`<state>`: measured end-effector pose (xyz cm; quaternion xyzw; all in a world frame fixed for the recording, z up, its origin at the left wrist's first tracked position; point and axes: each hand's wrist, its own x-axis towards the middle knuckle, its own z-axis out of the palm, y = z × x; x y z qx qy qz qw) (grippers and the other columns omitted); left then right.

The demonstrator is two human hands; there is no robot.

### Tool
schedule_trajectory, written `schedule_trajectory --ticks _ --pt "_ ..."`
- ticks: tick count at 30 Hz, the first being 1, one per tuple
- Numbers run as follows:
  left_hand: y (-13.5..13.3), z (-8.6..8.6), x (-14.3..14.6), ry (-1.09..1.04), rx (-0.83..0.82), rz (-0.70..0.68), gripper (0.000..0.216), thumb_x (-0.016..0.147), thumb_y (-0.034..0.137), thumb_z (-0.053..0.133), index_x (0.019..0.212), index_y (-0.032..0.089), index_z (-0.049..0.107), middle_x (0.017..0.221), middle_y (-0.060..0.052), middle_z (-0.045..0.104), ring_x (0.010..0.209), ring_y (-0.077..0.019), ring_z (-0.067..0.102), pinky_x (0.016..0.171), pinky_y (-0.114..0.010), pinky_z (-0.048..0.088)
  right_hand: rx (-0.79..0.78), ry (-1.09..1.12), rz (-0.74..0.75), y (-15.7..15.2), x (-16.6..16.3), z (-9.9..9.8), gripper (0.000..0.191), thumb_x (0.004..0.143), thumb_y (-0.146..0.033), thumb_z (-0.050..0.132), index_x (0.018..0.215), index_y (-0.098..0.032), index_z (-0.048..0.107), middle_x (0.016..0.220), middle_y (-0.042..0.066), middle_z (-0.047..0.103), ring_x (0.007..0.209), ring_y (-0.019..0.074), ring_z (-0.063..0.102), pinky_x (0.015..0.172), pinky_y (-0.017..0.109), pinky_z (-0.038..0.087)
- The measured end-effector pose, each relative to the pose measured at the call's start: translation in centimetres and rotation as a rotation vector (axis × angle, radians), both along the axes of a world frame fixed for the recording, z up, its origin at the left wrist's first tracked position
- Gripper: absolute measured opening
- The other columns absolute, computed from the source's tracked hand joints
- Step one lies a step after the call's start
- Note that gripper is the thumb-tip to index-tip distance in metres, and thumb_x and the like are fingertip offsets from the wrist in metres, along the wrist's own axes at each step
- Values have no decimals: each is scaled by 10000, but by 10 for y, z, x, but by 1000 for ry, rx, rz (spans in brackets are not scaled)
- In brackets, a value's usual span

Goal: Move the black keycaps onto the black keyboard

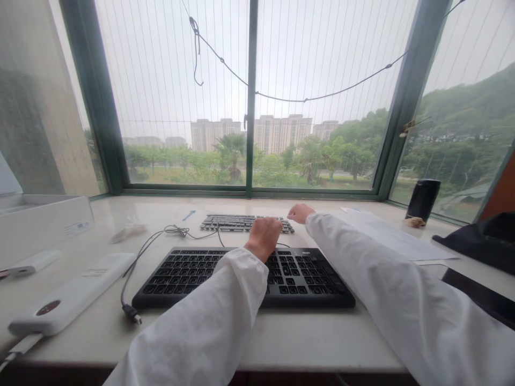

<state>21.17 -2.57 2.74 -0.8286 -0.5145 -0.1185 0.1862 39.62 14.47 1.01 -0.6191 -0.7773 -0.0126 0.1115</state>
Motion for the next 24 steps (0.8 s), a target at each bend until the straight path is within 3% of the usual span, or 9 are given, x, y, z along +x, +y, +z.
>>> schedule_trajectory --ticks 6,24 --pt "0 -2 0 17 -1 8 285 810 1 452 903 114 698 925 -127 686 888 -226 668 752 -321 541 -44 -9 5 19 1 -5 315 758 -416 646 978 -219 756 1028 80 719 925 199 643 784 253 464" --pt "-1 -2 1 18 25 -10 267 804 25 447 867 106 693 900 -119 688 842 -243 673 703 -350 555 -93 51 -12 37 8 -14 368 730 -473 662 935 -187 770 899 78 743 860 184 656 716 223 469"
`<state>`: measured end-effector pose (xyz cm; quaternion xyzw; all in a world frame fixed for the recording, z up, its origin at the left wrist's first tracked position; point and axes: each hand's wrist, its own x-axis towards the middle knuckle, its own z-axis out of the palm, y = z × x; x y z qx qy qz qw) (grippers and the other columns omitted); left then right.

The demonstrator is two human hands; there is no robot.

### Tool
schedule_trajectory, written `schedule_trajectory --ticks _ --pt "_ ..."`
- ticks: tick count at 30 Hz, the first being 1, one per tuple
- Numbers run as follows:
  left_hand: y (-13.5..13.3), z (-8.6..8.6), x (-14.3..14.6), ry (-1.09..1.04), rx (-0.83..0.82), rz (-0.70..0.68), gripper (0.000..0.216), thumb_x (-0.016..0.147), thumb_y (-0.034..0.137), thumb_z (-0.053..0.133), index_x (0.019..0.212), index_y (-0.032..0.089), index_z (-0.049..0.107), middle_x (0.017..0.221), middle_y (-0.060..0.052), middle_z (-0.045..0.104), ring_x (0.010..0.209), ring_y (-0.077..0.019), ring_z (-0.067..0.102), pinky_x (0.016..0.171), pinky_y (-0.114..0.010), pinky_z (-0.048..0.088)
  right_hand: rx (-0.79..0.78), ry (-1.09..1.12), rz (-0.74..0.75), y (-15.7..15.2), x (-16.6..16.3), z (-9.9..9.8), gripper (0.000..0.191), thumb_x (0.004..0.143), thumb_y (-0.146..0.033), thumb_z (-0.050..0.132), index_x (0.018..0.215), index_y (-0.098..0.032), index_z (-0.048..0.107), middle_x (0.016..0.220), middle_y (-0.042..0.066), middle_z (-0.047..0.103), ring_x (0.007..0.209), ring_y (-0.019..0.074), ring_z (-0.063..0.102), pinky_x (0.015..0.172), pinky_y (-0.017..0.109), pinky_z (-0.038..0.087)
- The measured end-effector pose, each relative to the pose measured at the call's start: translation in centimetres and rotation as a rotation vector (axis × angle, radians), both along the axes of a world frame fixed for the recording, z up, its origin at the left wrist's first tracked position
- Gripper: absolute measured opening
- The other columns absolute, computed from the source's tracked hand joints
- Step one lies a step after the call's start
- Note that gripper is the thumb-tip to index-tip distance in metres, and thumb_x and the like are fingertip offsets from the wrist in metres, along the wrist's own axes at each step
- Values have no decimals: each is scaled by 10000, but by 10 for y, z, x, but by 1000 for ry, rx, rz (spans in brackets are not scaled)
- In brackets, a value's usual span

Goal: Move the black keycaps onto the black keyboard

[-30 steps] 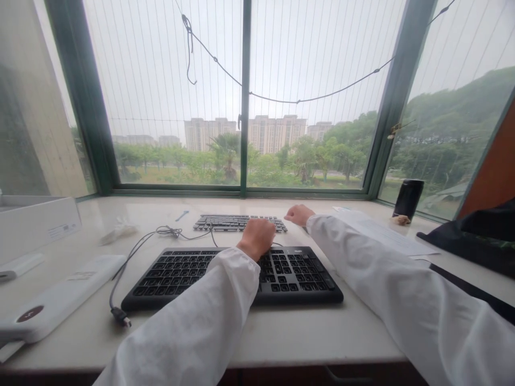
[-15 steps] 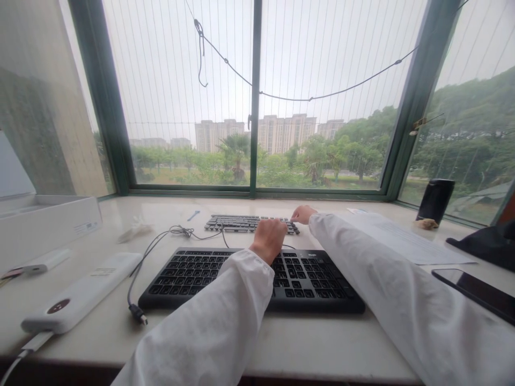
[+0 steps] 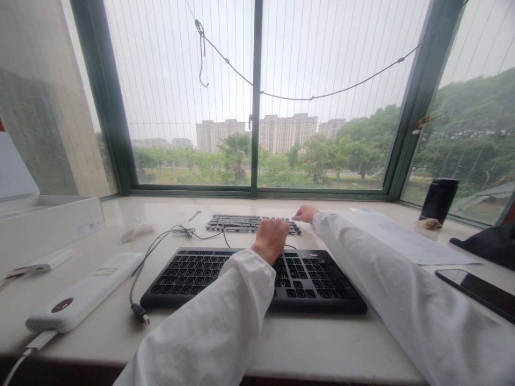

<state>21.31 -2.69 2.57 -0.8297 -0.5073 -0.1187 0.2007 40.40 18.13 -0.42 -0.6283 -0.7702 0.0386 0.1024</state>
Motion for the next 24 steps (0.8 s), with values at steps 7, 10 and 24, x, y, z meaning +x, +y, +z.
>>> schedule_trajectory --ticks 7,10,24 --pt "1 -1 -1 -6 10 -6 245 797 36 468 864 110 692 900 -118 687 833 -232 673 701 -332 551 -56 7 11 -2 -5 0 305 667 -458 719 823 -204 785 851 50 747 856 184 655 716 211 467" --pt "1 -1 -1 -7 11 -7 245 798 35 467 856 118 690 898 -113 686 838 -231 673 705 -334 549 -50 25 -1 -5 -7 3 287 681 -437 710 791 -183 785 854 65 746 848 190 653 713 218 467" --pt "1 -1 -1 -36 1 -21 294 823 40 419 896 110 695 883 -135 675 833 -226 664 718 -324 523 -98 217 112 -85 23 52 371 764 -439 642 964 -140 736 981 85 728 873 179 629 744 254 462"
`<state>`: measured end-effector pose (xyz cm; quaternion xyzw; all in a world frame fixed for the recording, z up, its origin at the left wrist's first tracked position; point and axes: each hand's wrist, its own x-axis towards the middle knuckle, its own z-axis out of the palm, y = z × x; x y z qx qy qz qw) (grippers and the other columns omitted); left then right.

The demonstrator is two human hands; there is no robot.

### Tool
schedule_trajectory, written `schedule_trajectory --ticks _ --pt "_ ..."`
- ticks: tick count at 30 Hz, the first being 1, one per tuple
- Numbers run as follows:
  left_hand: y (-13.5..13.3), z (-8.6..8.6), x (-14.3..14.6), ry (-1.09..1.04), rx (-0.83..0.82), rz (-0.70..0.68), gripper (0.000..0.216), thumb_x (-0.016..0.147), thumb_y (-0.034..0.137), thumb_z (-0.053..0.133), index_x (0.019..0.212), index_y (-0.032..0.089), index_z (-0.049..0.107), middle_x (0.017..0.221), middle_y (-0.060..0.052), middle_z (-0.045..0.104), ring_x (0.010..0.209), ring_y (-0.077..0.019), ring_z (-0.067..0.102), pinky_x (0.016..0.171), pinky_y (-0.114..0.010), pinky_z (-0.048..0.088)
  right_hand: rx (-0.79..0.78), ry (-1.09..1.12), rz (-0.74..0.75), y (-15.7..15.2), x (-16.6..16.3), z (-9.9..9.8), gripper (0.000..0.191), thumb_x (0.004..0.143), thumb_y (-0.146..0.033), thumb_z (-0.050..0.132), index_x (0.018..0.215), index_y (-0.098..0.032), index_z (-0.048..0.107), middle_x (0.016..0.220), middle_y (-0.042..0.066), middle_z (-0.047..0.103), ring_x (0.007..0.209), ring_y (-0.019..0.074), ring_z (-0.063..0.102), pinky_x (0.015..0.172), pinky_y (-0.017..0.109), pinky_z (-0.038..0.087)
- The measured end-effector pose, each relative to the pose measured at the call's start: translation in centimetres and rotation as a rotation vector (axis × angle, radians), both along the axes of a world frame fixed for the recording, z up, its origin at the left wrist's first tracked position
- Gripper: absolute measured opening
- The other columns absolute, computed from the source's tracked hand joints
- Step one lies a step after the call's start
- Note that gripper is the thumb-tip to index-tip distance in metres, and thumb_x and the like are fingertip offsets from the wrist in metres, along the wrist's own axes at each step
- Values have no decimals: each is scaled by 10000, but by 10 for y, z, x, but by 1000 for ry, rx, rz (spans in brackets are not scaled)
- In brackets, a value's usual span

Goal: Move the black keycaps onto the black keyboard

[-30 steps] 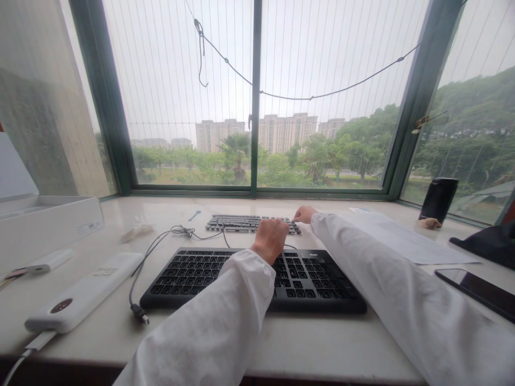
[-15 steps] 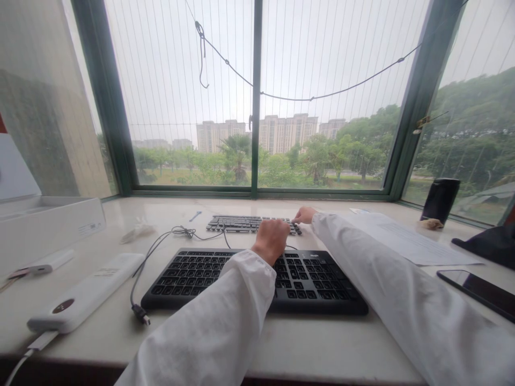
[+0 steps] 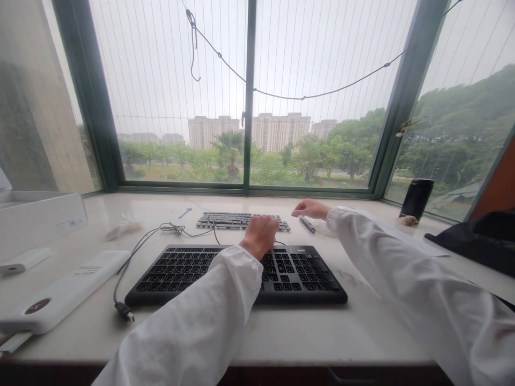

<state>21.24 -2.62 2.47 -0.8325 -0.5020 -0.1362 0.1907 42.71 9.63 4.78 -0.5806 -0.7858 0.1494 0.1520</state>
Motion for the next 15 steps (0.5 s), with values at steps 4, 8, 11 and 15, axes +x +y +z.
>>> schedule_trajectory --ticks 4,8,11,15 --pt "-1 -1 2 -6 11 -16 296 858 77 398 860 110 692 866 -127 669 792 -206 655 697 -304 511 -125 160 219 -49 19 -4 477 709 -524 672 943 -112 725 933 105 719 833 172 608 752 275 447" --pt "-3 -2 6 6 24 -27 320 883 110 370 839 116 687 856 -120 665 764 -208 647 670 -312 502 -349 256 361 -84 35 -13 498 662 -554 705 899 -117 721 798 61 685 670 109 529 632 252 408" --pt "-4 -2 8 17 38 -27 326 894 139 364 844 124 686 865 -115 665 756 -217 645 660 -323 495 -456 233 396 -95 38 -16 472 640 -541 733 866 -126 725 712 26 652 631 94 506 601 233 394" --pt "-5 -2 10 26 55 -18 319 897 174 372 830 127 681 863 -109 665 736 -220 639 636 -321 480 -410 110 395 -100 34 -19 482 623 -571 732 863 -153 743 701 21 664 648 113 540 606 230 407"
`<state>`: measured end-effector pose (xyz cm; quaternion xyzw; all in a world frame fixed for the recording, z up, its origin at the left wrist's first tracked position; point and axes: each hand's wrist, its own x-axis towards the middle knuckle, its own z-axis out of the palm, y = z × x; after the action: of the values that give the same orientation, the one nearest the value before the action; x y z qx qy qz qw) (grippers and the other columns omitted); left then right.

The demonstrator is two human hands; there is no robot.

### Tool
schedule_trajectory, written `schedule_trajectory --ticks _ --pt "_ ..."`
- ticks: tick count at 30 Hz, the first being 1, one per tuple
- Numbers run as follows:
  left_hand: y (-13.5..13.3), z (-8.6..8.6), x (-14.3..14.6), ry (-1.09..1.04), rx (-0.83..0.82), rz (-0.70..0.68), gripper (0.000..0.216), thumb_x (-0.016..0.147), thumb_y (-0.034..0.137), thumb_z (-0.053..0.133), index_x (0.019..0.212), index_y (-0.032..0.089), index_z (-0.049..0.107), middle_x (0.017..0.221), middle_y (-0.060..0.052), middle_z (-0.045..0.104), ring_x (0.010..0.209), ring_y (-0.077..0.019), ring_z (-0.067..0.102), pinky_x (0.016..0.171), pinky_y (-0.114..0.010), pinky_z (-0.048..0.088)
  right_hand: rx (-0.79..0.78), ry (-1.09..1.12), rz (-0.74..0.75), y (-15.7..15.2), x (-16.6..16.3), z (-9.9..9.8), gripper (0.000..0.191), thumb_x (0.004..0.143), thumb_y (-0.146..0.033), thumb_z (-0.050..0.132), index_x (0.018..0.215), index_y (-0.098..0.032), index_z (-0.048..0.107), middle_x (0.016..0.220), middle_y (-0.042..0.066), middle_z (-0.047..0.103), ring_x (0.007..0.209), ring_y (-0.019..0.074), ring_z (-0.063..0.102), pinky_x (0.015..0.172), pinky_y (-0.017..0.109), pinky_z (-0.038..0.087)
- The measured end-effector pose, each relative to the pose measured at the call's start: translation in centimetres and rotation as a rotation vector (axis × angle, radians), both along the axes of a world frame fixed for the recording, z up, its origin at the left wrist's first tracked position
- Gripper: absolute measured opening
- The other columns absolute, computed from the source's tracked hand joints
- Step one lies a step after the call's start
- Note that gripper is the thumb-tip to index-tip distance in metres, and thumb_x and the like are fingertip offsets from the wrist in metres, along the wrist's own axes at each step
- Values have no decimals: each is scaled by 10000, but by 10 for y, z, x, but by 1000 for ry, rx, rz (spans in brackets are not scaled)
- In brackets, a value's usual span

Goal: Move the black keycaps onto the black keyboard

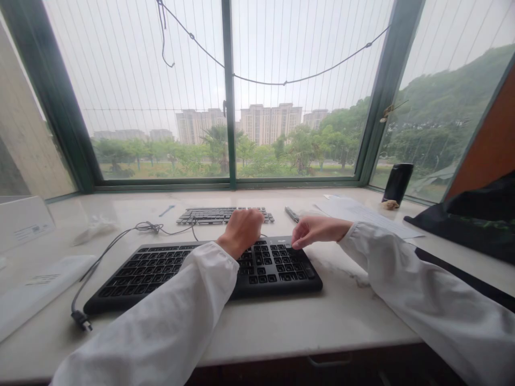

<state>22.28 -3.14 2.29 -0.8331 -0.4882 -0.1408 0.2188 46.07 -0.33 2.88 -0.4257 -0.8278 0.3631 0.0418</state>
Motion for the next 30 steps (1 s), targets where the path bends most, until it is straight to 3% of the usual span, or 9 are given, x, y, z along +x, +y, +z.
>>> schedule_trajectory --ticks 6,15,25,30 --pt "-2 -1 2 7 -20 2 335 901 197 366 806 135 681 856 -108 660 709 -199 617 640 -320 457 190 -17 0 -10 -5 -1 430 663 -582 689 848 -200 755 736 25 702 642 128 587 600 231 439" --pt "-4 0 3 30 -5 -5 336 883 190 362 769 145 675 825 -86 660 651 -171 590 575 -286 408 470 -21 89 -29 -10 7 234 720 -421 699 814 -217 766 641 0 691 565 99 590 558 206 424" --pt "-3 -1 2 5 -33 -9 353 897 223 362 775 155 686 849 -96 663 685 -184 600 628 -313 431 532 -118 96 -31 -11 6 141 709 -370 721 788 -262 767 649 -12 691 578 102 584 585 219 411" --pt "-3 -2 3 2 -38 -7 349 894 219 366 781 151 689 850 -101 662 694 -191 609 641 -321 444 525 -129 29 -39 -17 7 311 707 -539 684 749 -240 762 647 20 689 588 126 583 560 242 397"
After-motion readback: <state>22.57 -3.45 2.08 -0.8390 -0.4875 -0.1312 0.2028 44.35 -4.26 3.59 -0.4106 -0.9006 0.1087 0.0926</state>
